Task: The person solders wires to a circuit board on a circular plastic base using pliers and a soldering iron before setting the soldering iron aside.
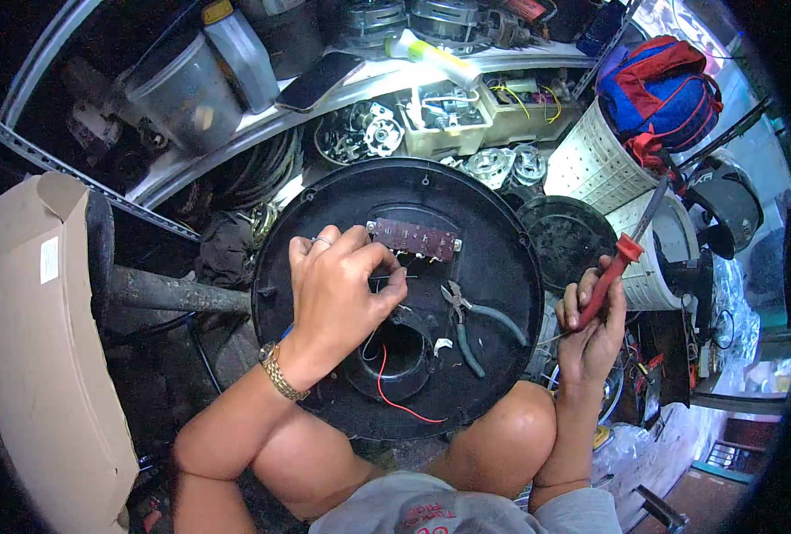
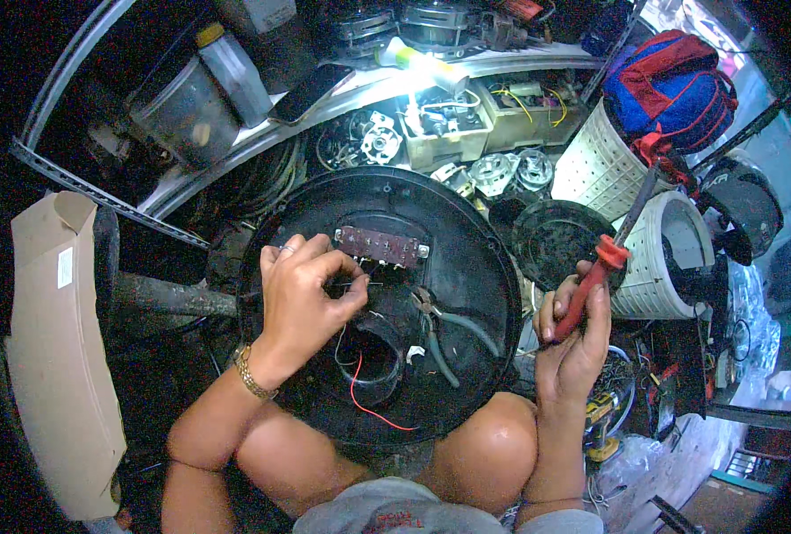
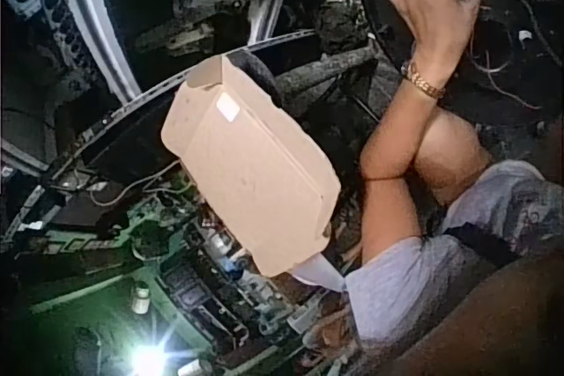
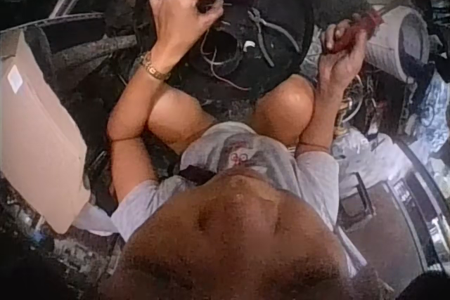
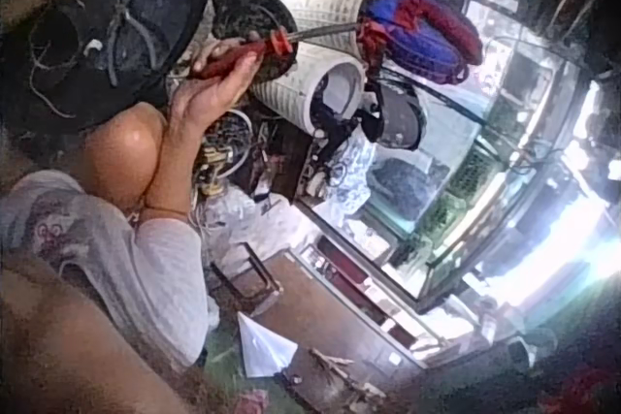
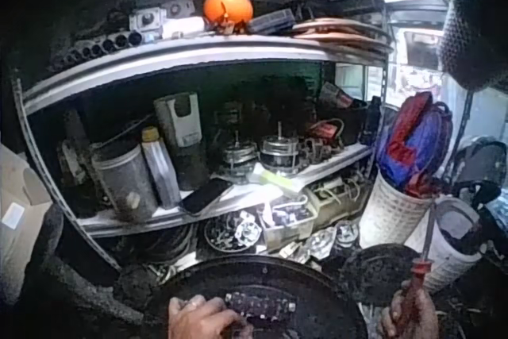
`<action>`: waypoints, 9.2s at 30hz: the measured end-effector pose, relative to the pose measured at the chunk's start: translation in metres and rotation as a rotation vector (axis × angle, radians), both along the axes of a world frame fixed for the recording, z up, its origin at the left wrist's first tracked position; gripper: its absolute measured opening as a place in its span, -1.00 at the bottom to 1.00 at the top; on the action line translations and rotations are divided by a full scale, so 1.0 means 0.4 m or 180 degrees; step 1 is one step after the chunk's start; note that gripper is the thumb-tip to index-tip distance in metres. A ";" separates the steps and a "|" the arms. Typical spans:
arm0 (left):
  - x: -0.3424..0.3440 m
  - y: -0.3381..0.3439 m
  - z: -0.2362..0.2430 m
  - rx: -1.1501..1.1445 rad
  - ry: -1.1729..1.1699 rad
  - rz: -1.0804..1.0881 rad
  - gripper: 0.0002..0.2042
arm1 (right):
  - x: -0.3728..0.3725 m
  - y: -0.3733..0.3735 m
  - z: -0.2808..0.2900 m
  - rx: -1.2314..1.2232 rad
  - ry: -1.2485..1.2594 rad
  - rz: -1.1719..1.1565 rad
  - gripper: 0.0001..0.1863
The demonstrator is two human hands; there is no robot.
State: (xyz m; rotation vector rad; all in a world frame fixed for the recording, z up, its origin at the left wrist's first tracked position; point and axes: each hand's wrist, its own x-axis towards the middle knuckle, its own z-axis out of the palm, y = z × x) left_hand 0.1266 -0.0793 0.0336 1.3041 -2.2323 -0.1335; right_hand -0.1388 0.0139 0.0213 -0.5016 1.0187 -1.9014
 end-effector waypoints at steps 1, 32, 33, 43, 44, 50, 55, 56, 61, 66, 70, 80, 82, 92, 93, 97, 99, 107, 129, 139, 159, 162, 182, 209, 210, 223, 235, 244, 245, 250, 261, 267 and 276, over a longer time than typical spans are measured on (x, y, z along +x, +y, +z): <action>0.001 0.000 0.001 -0.0001 0.0002 0.0000 -0.87 | 0.000 0.000 0.001 -0.0001 0.0002 0.0000 -0.59; 0.092 0.041 0.058 -0.0070 0.0618 -0.0163 -0.89 | -0.042 0.039 0.061 0.0430 0.3086 0.0297 -0.70; 0.083 0.053 0.063 0.0193 0.0703 -0.0075 -0.92 | -0.043 0.042 0.067 0.0148 0.3749 0.0279 -0.71; -0.039 0.112 0.006 0.0125 -0.0257 0.0233 -0.65 | -0.038 0.094 0.096 0.0360 0.3701 0.0239 -0.72; -0.042 0.113 0.002 0.0145 -0.0249 0.0246 -0.63 | -0.034 0.092 0.088 0.0395 0.3649 0.0263 -0.71; -0.052 0.129 0.013 0.0369 -0.0184 0.0152 -0.60 | -0.015 0.045 0.055 0.1180 0.3860 0.0592 -0.77; -0.046 0.197 0.016 0.0487 0.0979 0.0057 -0.63 | 0.068 0.005 0.020 0.0820 0.4081 0.0927 -0.58; -0.054 0.226 0.005 0.1303 0.1908 -0.0031 -0.62 | 0.070 0.000 0.016 0.0849 0.4339 0.0934 -0.57; -0.145 0.369 0.005 0.3168 0.4283 -0.0129 -0.50 | 0.092 -0.019 0.046 0.1447 0.5181 0.1095 -0.53; -0.207 0.377 -0.052 0.2836 0.4681 0.0160 -0.40 | 0.056 -0.013 0.061 0.0933 0.4665 0.1145 -0.51; -0.217 0.350 -0.014 0.3425 0.4705 0.0134 -0.42 | 0.011 -0.008 0.089 0.1056 0.3361 0.1308 -0.50; -0.284 0.320 -0.033 0.4029 0.6491 -0.0416 -0.83 | 0.052 -0.001 0.050 0.0854 0.3470 0.1132 -0.56; -0.282 0.309 -0.037 0.3965 0.6556 -0.0200 -0.79 | 0.040 0.001 0.049 0.0594 0.3540 0.0905 -0.58; -0.282 0.251 -0.076 0.4130 0.7050 0.0206 -0.81 | -0.071 0.049 0.124 0.0894 0.3407 0.0729 -0.67; -0.281 0.248 -0.078 0.4123 0.7055 0.0226 -0.81 | -0.063 0.052 0.134 0.0899 0.3401 0.0745 -0.67; -0.283 0.242 -0.082 0.4034 0.6925 -0.0012 -0.83 | -0.055 0.054 0.138 0.0928 0.3507 0.0746 -0.68; -0.285 0.242 -0.086 0.4011 0.6879 -0.0013 -0.84 | -0.060 0.052 0.129 0.0912 0.3580 0.0737 -0.68; -0.288 0.234 -0.096 0.3858 0.6717 -0.0177 -0.88 | -0.044 0.047 0.143 0.0846 0.3501 0.0844 -0.68; -0.318 0.222 -0.105 0.3824 0.6894 0.0086 -0.86 | -0.029 0.051 0.205 0.0615 0.4788 0.1007 -0.67; -0.329 0.214 -0.129 0.3842 0.6702 0.0090 -0.77 | 0.019 0.031 0.254 0.0237 0.6309 0.0982 -0.61; -0.339 0.216 -0.126 0.3776 0.6814 0.0113 -0.81 | 0.026 0.026 0.243 0.0269 0.6243 0.0956 -0.67; -0.341 0.216 -0.131 0.3777 0.6869 0.0049 -0.82 | 0.025 0.026 0.242 0.0285 0.6300 0.0935 -0.70; -0.344 0.214 -0.140 0.3721 0.6910 -0.0059 -0.84 | 0.068 0.038 0.261 0.0506 0.6549 0.0900 -0.76; -0.339 0.213 -0.134 0.3873 0.6937 0.0105 -0.84 | 0.065 0.046 0.266 0.0298 0.6724 0.0826 -0.73; -0.338 0.213 -0.134 0.3875 0.6937 0.0106 -0.84 | 0.065 0.046 0.265 0.0343 0.6730 0.0831 -0.73; -0.338 0.217 -0.143 0.3813 0.7021 -0.0083 -0.84 | 0.065 0.046 0.257 0.0380 0.6703 0.0851 -0.70; -0.343 0.212 -0.129 0.3805 0.6850 0.0154 -0.88 | 0.111 0.036 0.302 0.0622 0.7323 0.0963 -0.77; -0.340 0.215 -0.129 0.3799 0.6866 0.0236 -0.88 | 0.108 0.033 0.305 0.0483 0.7301 0.1085 -0.73; -0.341 0.215 -0.131 0.3799 0.6862 0.0181 -0.88 | 0.102 0.033 0.301 0.0538 0.7204 0.1092 -0.73; -0.350 0.215 -0.130 0.3905 0.7037 0.0210 -0.88 | 0.081 0.043 0.281 0.0448 0.6781 0.1034 -0.77; -0.340 0.219 -0.138 0.3907 0.7034 -0.0001 -0.88 | 0.071 0.048 0.258 0.0448 0.6415 0.1037 -0.78; -0.339 0.221 -0.134 0.3936 0.6992 0.0052 -0.89 | 0.070 0.049 0.260 0.0437 0.6535 0.1038 -0.77; -0.343 0.224 -0.138 0.3812 0.7221 0.0017 -0.88 | 0.072 0.049 0.260 0.0421 0.6453 0.1029 -0.79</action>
